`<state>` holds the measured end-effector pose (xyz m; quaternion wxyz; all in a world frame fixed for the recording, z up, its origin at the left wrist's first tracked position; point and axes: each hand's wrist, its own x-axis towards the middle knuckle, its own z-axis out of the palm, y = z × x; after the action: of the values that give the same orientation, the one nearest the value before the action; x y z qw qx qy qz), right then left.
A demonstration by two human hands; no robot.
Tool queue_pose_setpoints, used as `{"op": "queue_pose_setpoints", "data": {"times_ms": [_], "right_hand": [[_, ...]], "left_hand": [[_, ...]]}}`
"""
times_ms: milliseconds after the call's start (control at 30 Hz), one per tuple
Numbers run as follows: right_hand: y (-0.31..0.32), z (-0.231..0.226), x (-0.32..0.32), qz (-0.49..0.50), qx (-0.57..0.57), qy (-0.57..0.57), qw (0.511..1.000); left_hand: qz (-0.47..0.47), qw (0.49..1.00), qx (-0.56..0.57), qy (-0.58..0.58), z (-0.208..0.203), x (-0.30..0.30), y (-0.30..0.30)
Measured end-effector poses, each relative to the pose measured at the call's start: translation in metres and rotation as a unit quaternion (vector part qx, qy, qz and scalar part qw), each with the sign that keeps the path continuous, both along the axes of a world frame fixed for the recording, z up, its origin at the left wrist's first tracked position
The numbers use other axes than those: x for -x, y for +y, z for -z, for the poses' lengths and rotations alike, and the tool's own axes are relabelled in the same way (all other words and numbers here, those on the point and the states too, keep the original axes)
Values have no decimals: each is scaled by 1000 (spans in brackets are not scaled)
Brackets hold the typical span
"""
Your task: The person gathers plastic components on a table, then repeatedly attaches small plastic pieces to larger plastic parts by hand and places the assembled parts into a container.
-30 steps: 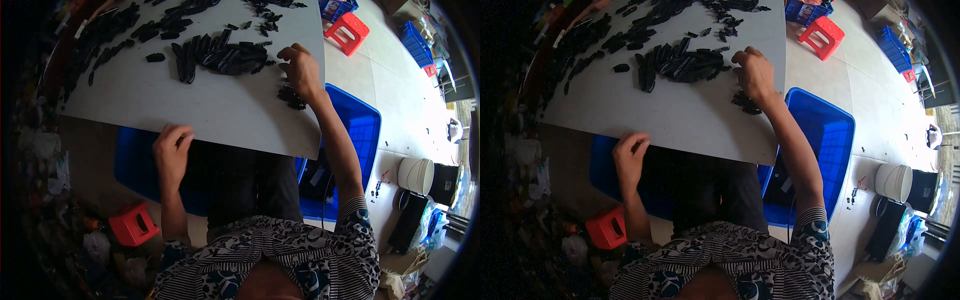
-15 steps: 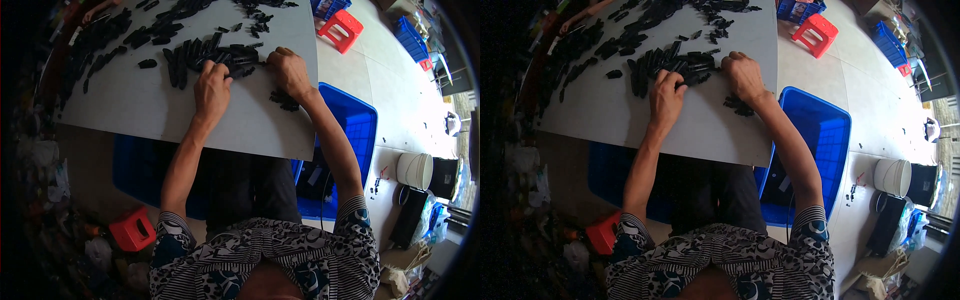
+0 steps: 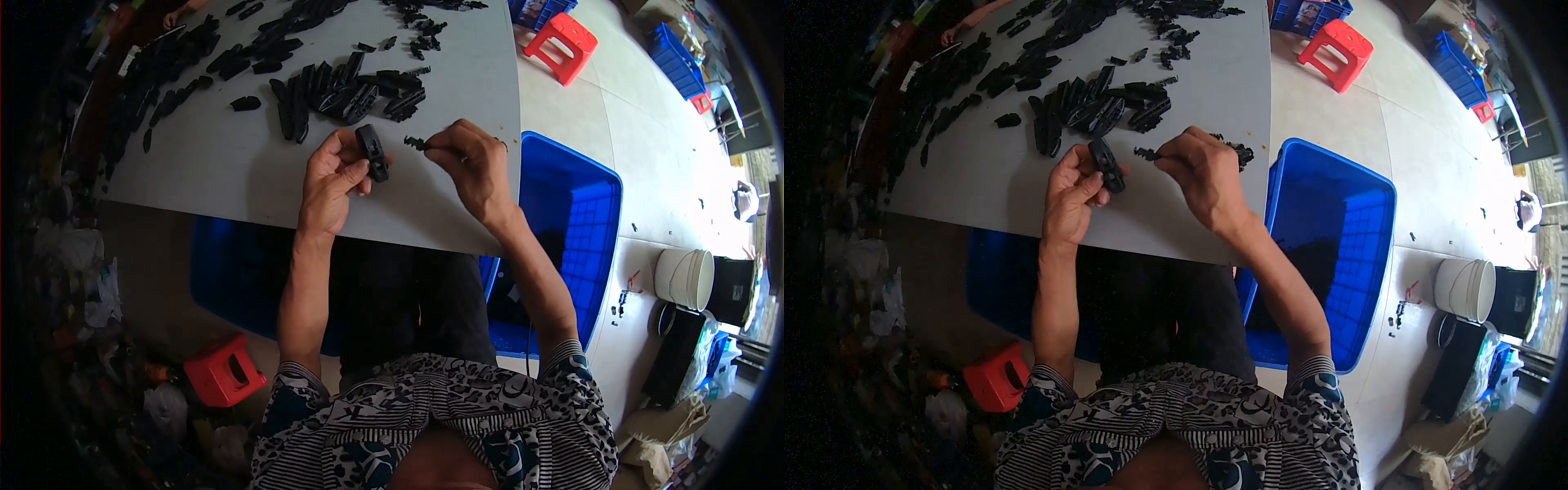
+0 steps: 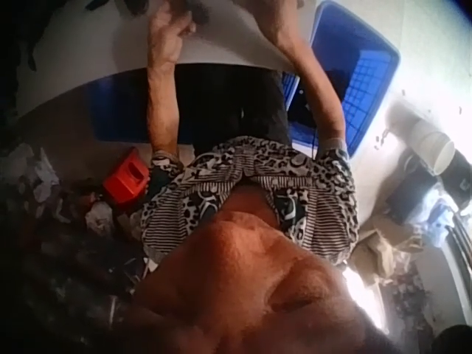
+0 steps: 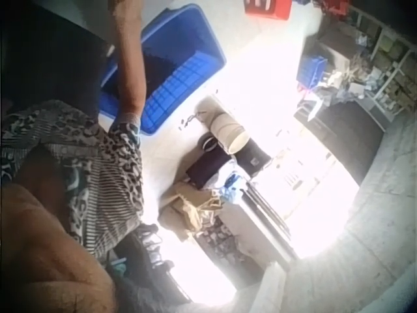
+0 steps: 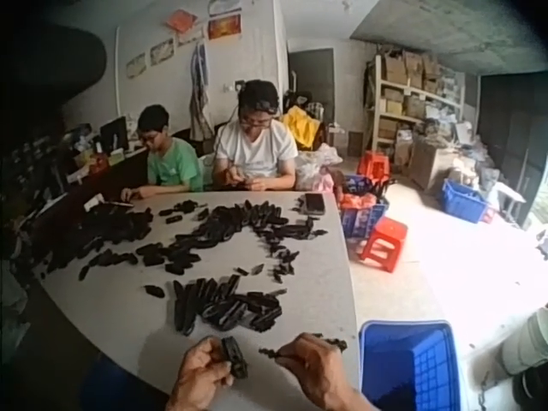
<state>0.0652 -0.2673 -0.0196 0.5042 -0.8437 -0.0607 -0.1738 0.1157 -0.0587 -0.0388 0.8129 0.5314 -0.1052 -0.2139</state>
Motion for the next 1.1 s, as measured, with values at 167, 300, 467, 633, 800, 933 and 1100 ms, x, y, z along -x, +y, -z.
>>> {"op": "queue_pose_setpoints", "data": {"times_ms": [167,300,467,633,800,933,1100], "right_hand": [[27,-2,19,23,-70,-1,997],[37,1,26,36,-68,-28,997],[40,8,29,37,4,-120,992],[38,15,30,32,109,-175,978],[35,20,32,16,183,-188,965],[32,16,37,-21,220,-179,959],[35,11,42,-45,215,-150,964]], "left_hand": [[-8,1000,4,16,-19,20,-11],[-8,999,-31,-14,-22,28,-17],[28,998,-47,-20,-14,29,-10],[24,995,-90,-31,-24,31,-13],[25,992,-118,-41,-29,34,-13],[29,995,-89,-27,-23,36,-11],[-4,988,-148,-47,-22,45,-12]]}}
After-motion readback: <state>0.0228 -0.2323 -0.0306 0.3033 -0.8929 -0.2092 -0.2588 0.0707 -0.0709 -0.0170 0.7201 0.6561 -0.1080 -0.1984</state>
